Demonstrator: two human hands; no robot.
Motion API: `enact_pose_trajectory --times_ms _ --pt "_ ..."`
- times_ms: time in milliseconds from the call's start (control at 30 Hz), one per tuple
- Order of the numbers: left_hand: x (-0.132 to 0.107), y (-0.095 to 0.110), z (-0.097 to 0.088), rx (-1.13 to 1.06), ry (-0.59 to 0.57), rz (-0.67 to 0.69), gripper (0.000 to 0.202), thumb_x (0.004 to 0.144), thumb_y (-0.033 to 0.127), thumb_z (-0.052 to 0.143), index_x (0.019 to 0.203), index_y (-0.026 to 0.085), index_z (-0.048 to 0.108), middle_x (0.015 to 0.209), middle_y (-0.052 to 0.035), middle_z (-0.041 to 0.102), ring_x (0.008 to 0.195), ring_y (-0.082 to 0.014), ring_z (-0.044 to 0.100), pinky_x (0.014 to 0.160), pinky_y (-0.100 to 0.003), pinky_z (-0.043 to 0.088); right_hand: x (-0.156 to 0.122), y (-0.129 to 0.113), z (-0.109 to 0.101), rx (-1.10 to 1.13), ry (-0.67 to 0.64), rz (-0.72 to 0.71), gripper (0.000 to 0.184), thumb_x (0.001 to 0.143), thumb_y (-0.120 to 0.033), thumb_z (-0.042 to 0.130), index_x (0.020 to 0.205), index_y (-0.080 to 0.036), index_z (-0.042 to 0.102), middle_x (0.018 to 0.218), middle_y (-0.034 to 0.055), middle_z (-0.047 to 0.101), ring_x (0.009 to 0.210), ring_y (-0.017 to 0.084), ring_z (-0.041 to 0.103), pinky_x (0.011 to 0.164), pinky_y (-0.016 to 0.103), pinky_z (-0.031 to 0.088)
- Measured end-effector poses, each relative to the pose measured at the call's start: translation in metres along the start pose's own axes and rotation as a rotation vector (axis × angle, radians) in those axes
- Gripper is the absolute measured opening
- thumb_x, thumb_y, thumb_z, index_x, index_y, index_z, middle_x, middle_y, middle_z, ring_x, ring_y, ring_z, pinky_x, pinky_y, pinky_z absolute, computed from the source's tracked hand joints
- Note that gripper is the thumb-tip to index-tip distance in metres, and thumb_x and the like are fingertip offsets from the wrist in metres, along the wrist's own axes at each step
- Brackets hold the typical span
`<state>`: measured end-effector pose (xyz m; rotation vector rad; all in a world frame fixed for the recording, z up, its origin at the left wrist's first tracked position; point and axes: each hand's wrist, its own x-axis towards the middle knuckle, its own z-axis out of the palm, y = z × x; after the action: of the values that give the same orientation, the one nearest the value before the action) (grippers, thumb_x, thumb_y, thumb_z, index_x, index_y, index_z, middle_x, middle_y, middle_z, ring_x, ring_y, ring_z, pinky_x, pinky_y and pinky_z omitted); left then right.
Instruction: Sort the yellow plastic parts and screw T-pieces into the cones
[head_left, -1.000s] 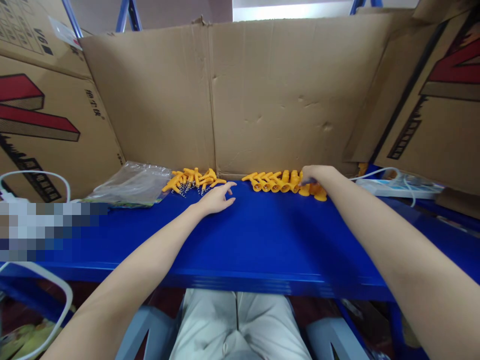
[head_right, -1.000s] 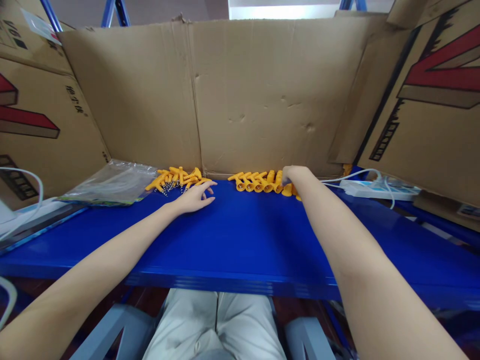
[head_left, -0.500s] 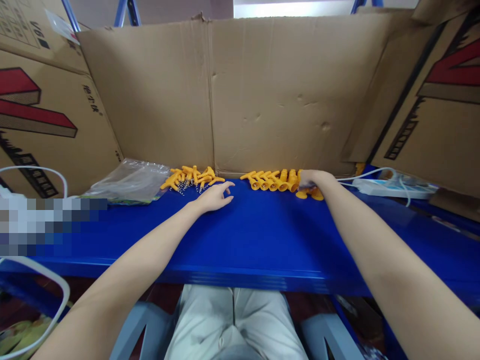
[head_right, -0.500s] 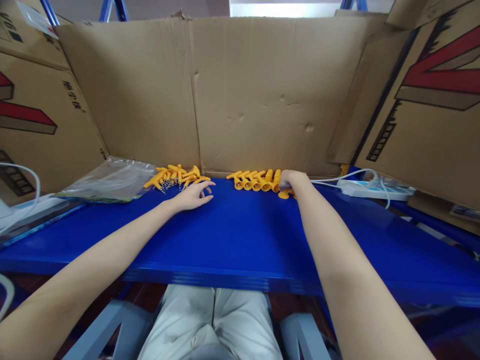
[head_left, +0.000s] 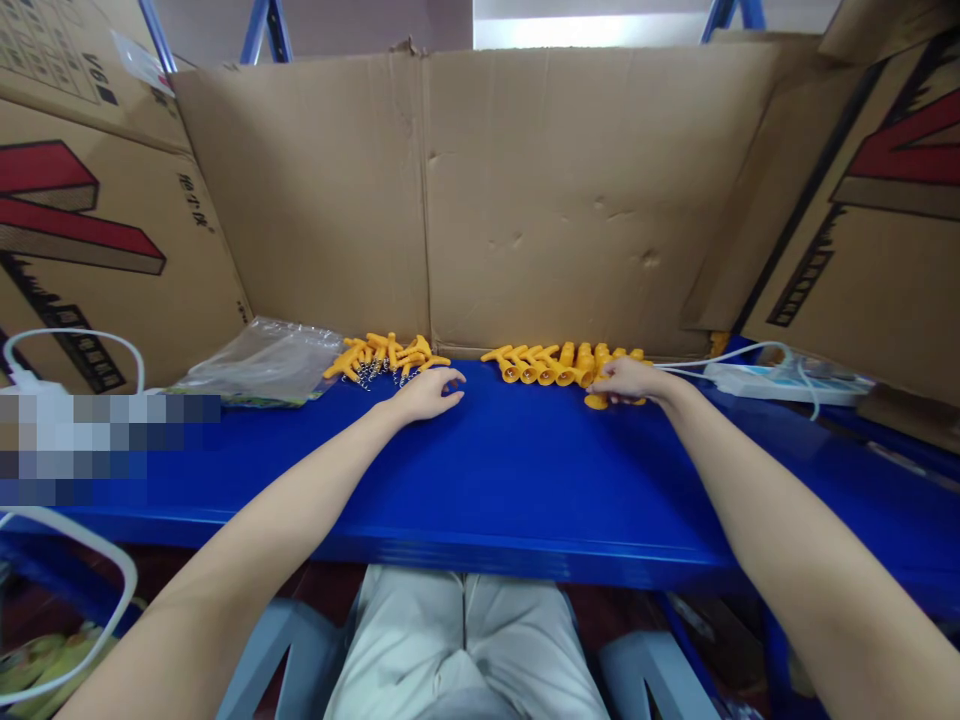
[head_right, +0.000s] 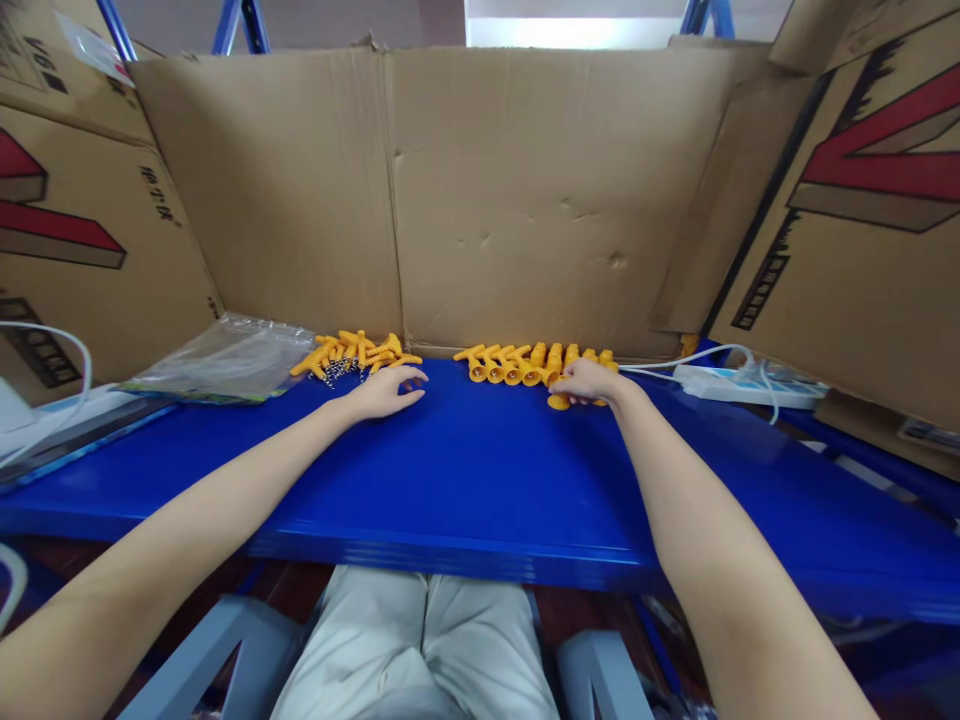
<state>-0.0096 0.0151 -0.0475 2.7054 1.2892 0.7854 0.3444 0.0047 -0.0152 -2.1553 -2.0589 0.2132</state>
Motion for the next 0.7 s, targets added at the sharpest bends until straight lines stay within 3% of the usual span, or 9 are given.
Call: enact_pose_trajectory --times_ms 133,233,333,433,567,633,700 --pt "0.000 -0.020 -0.013 0.108 0.205 -0.079 0.029 0.083 0.022 0.053 0.110 0.017 0.064 0.116 -0.0100 0.065 0.112 -0.0234 0.059 0.101 -0.039 0.044 -0.002 -0.005 0.000 0.123 -0.098 0.012 0.022 0.086 -0.035 0.058 0.076 -0.016 0.056 0.072 0.0103 0.065 0.068 0.020 0.064 0.061 0.029 0.047" --pt "-0.005 -0.043 -0.026 0.194 0.362 -0.253 0.040 0.083 0.015 0.049 0.121 0.015 0.058 0.130 -0.0136 0.057 0.125 -0.0262 0.051 0.107 -0.040 0.039 -0.003 -0.009 0.001 0.160 -0.093 -0.019 0.022 0.086 -0.033 0.058 0.072 -0.017 0.054 0.071 0.0103 0.065 0.069 0.021 0.064 0.061 0.029 0.047" --pt "-0.013 -0.065 -0.033 0.253 0.422 -0.442 0.052 0.081 0.008 0.047 0.133 0.012 0.050 0.147 -0.0176 0.042 0.137 -0.0287 0.040 0.113 -0.042 0.032 -0.003 -0.010 0.003 0.168 -0.094 -0.013 0.021 0.086 -0.033 0.059 0.072 -0.017 0.055 0.072 0.0103 0.066 0.071 0.021 0.065 0.062 0.029 0.048" --pt "-0.020 -0.080 -0.034 0.259 0.331 -0.638 0.057 0.081 0.008 0.049 0.137 0.014 0.047 0.154 -0.0175 0.034 0.143 -0.0335 0.031 0.115 -0.051 0.027 -0.002 -0.011 0.005 0.164 -0.102 -0.021 0.020 0.087 -0.035 0.058 0.079 -0.016 0.058 0.078 0.0118 0.068 0.074 0.022 0.066 0.064 0.031 0.050" --pt "-0.024 -0.090 -0.029 0.212 0.084 -0.772 0.064 0.075 0.011 0.056 0.137 0.023 0.050 0.150 -0.0152 0.043 0.142 -0.0382 0.031 0.111 -0.064 0.022 -0.001 -0.013 0.006 0.162 -0.103 -0.016 0.022 0.086 -0.038 0.060 0.085 -0.016 0.060 0.082 0.0132 0.069 0.078 0.025 0.067 0.069 0.034 0.050" --pt "-0.025 -0.094 -0.028 0.212 0.051 -0.763 0.064 0.074 0.014 0.056 0.138 0.023 0.050 0.147 -0.0153 0.047 0.139 -0.0386 0.036 0.110 -0.063 0.026 -0.003 -0.015 0.006 0.166 -0.105 -0.025 0.021 0.086 -0.037 0.060 0.086 -0.016 0.060 0.081 0.0133 0.069 0.078 0.025 0.067 0.069 0.035 0.050" --pt "-0.025 -0.097 -0.027 0.228 0.075 -0.734 0.061 0.075 0.016 0.055 0.136 0.019 0.052 0.142 -0.0172 0.052 0.133 -0.0369 0.045 0.108 -0.055 0.034 -0.004 -0.016 0.006 0.165 -0.108 -0.036 0.019 0.087 -0.036 0.059 0.086 -0.016 0.060 0.079 0.0133 0.069 0.077 0.025 0.067 0.068 0.035 0.050"
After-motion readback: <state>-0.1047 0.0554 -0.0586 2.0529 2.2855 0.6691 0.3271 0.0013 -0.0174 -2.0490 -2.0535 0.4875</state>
